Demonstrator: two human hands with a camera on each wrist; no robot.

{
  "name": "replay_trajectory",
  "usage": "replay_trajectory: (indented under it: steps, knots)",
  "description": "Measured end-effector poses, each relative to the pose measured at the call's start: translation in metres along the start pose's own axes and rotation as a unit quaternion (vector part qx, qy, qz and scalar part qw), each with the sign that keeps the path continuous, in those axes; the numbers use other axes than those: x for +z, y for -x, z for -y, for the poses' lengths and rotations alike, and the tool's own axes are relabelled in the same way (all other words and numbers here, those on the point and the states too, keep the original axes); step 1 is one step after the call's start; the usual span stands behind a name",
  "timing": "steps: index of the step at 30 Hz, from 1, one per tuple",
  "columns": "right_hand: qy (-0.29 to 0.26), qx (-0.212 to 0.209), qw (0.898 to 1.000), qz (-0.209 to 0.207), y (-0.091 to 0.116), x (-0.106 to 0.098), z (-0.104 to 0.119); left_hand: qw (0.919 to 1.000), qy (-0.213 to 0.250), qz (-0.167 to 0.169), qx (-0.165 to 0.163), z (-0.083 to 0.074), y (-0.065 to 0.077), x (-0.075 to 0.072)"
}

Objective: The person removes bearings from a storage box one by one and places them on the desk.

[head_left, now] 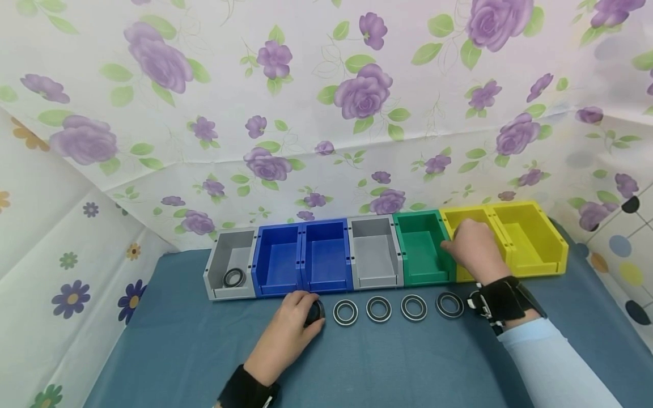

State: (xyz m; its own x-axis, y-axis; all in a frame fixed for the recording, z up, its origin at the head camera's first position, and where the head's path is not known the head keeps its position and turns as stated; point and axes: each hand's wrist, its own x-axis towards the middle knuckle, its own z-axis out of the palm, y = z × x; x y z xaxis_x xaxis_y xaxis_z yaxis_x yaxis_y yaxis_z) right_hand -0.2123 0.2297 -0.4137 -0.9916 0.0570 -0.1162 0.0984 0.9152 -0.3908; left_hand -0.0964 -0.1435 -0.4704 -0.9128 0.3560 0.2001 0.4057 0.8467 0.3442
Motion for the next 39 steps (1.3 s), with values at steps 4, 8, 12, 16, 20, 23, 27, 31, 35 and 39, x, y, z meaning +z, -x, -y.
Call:
replay_trajectory:
  steps: [4,8,12,16,20,23,27,31,35,39]
  knots:
    - [-0.002,-0.001,1.0,-0.001,0.0,0.0002,-0.0004,0.9998,-0.008,0.016,-0.004,0.0016,0.0004,0.0029]
    - [-0.003,-0.002,1.0,-0.001,0.0002,-0.0002,-0.0003,0.9996,-0.013,0.026,-0.005,0.0027,0.0007,0.0053]
    - [-0.002,-0.001,1.0,-0.003,-0.0002,-0.0001,-0.0008,0.9993,-0.021,0.03,-0.003,0.0033,0.0006,0.0073]
    - [-0.003,0.002,1.0,-0.001,-0.0002,0.0001,-0.0007,0.9992,-0.024,0.031,-0.003,0.003,0.0,0.008]
    - [-0.001,0.005,1.0,0.003,0.0,-0.0007,0.0002,0.9991,-0.027,0.031,-0.004,0.0023,-0.0006,0.0084]
    - [0.001,0.008,1.0,0.005,0.0002,-0.0011,0.0009,0.9991,-0.03,0.03,-0.004,0.0019,-0.0007,0.0085]
    - [0.0,0.008,1.0,0.007,0.0006,-0.001,0.001,0.9991,-0.033,0.026,-0.003,0.0019,-0.0006,0.0087]
    - [-0.001,0.006,1.0,0.005,0.0011,-0.0007,0.0008,0.9991,-0.032,0.028,-0.006,0.002,-0.0009,0.0088]
    - [-0.002,0.007,1.0,0.004,0.0012,-0.0009,0.0008,0.9992,-0.028,0.027,-0.009,0.0021,-0.0012,0.0093]
    - [-0.002,0.008,1.0,0.005,0.0022,-0.0013,0.0016,0.9994,-0.029,0.02,-0.007,0.0015,-0.0004,0.0104]
